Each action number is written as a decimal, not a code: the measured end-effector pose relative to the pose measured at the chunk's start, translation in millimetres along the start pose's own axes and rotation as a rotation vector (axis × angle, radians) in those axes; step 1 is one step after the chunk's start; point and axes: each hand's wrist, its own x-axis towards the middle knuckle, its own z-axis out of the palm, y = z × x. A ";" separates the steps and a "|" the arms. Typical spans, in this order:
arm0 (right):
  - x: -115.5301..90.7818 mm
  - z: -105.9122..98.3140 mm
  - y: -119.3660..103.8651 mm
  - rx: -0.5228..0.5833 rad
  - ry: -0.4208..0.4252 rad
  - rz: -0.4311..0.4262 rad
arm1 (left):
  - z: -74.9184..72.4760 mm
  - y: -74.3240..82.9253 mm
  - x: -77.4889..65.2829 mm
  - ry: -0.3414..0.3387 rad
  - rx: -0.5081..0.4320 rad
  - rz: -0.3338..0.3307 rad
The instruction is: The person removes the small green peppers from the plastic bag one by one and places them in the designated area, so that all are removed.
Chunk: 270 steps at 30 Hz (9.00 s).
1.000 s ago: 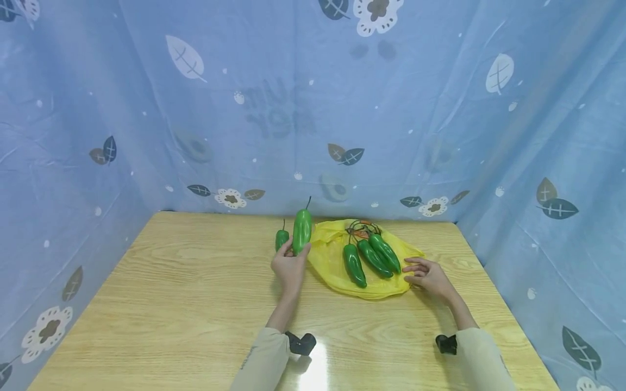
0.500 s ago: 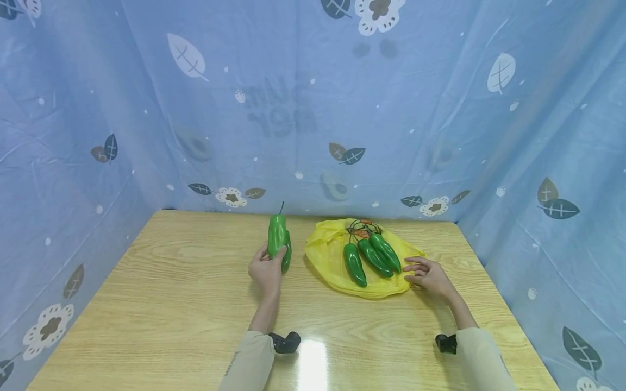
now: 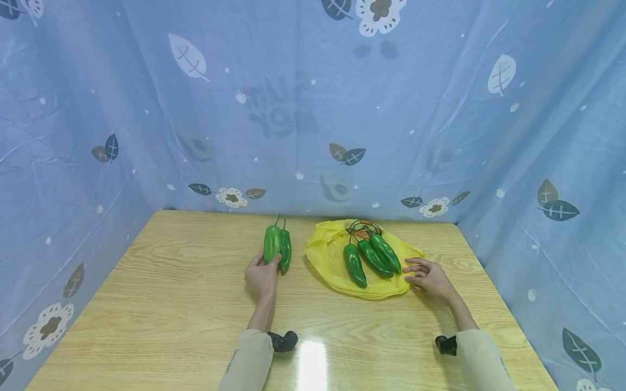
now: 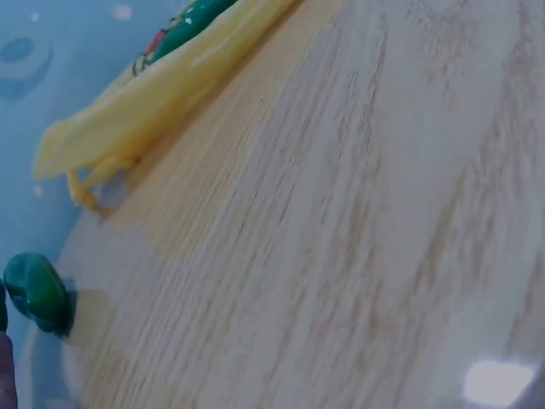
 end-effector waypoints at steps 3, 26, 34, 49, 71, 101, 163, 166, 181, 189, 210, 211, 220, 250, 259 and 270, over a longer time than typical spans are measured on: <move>-0.8 0.6 0.4 0.005 0.002 -0.001 | -0.5 -3.0 0.2 0.012 0.060 -0.004; -0.6 0.6 4.8 0.025 -0.003 -0.015 | -4.0 -13.3 20.2 0.066 0.190 -0.005; 1.9 0.8 5.7 0.005 0.008 -0.001 | -5.7 -10.9 22.9 0.062 0.235 0.029; 0.6 1.3 2.4 0.012 0.010 0.002 | -10.3 -7.0 26.5 0.022 0.326 0.090; 0.1 0.9 4.7 0.024 0.013 0.002 | -11.9 -3.3 24.7 -0.007 0.387 0.098; -0.9 1.3 2.6 0.010 0.014 0.003 | 37.9 19.0 -24.0 0.095 -0.255 0.116; -3.5 2.7 2.6 0.013 0.023 0.009 | 164.6 -16.1 -125.0 -0.087 -0.050 0.110; -2.8 2.4 4.1 0.009 0.032 0.010 | 164.1 -18.7 -124.7 -0.067 -0.028 0.111; -3.3 0.9 6.0 -0.012 0.035 0.008 | 155.5 -23.6 -126.9 -0.208 0.223 0.116; -4.3 1.4 5.7 -0.028 0.050 0.015 | 147.7 -26.4 -123.0 -0.297 0.333 0.257; -5.5 -0.5 6.5 -0.025 0.058 0.021 | 136.6 -23.9 -104.4 -0.352 0.257 0.303; -5.4 -0.5 6.7 -0.026 0.059 0.022 | 135.8 -23.6 -104.0 -0.359 0.257 0.301; -6.7 1.2 8.6 -0.011 0.055 0.021 | 125.7 -21.9 -99.2 -0.363 0.202 0.337; -9.1 0.1 7.3 0.028 0.050 0.006 | 63.2 33.1 -76.8 -0.460 0.154 0.343; -8.6 -2.2 8.6 0.029 0.042 0.006 | 34.3 44.0 -66.5 -0.419 0.138 0.354; -8.9 -0.6 10.2 0.017 0.049 0.006 | -13.0 39.7 -60.6 -0.357 0.160 0.355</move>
